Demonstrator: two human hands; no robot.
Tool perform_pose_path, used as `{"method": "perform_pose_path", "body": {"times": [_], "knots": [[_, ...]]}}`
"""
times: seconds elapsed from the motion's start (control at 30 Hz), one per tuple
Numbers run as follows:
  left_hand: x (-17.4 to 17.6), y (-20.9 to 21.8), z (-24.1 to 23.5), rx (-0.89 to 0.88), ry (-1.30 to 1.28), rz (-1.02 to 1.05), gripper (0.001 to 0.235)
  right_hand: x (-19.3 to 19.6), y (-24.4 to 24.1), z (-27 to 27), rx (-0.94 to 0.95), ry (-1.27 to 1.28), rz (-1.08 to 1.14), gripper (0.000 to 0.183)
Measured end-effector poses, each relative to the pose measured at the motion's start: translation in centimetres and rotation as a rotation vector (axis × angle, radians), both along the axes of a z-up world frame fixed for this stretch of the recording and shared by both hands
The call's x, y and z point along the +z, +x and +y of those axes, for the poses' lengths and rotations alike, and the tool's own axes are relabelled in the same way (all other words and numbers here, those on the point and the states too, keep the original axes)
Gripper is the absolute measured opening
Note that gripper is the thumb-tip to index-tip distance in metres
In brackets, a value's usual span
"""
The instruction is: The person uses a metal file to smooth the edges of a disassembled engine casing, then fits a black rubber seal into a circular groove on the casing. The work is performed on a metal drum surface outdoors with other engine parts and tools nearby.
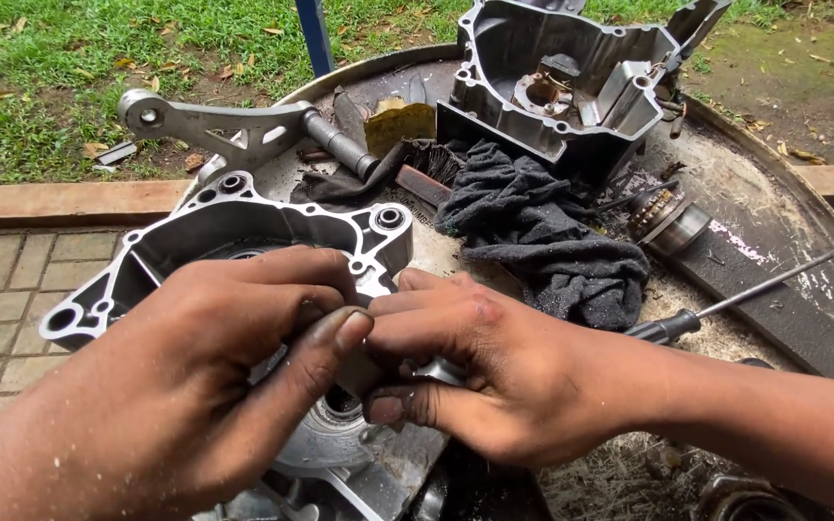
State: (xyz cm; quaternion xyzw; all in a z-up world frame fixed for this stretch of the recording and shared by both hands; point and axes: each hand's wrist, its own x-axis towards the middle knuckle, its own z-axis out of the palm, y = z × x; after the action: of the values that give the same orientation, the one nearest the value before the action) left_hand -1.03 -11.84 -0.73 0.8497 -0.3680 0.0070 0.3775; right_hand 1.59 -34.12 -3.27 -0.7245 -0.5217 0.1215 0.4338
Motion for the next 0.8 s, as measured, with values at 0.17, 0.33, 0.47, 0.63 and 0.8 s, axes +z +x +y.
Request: {"method": "perform_pose_path", "body": {"times": [0.17, 0.33, 0.47, 0.63, 0.8], "knots": [[-1.0, 0.1, 1.3, 0.139, 0.100, -0.018, 0.030, 0.6, -0.1, -0.1, 0.021, -0.043, 0.016, 0.015], [-0.1, 0.5, 0.9, 0.099, 0.049, 0.160, 0.044, 0.0, -0.5, -0.4, -0.025, -0.042, -0.026, 0.019], [1.1, 0.0, 0.3, -0.013, 0.004, 0.056, 0.047, -0.3, -0.9, -0.3, -0.046, 0.044, -0.051, 0.014], [1.6, -0.5, 0.2, 0.004, -0.040, -0.024, 0.042, 0.0, -1.4, -0.5, -0.096, 0.085, -0.058, 0.017], [2.9, -1.4, -0.7, 0.020, 0.008, -0.015, 0.038, 0.9, -2.2, -1.2, -0.154, 0.035, -0.121, 0.012]]}}
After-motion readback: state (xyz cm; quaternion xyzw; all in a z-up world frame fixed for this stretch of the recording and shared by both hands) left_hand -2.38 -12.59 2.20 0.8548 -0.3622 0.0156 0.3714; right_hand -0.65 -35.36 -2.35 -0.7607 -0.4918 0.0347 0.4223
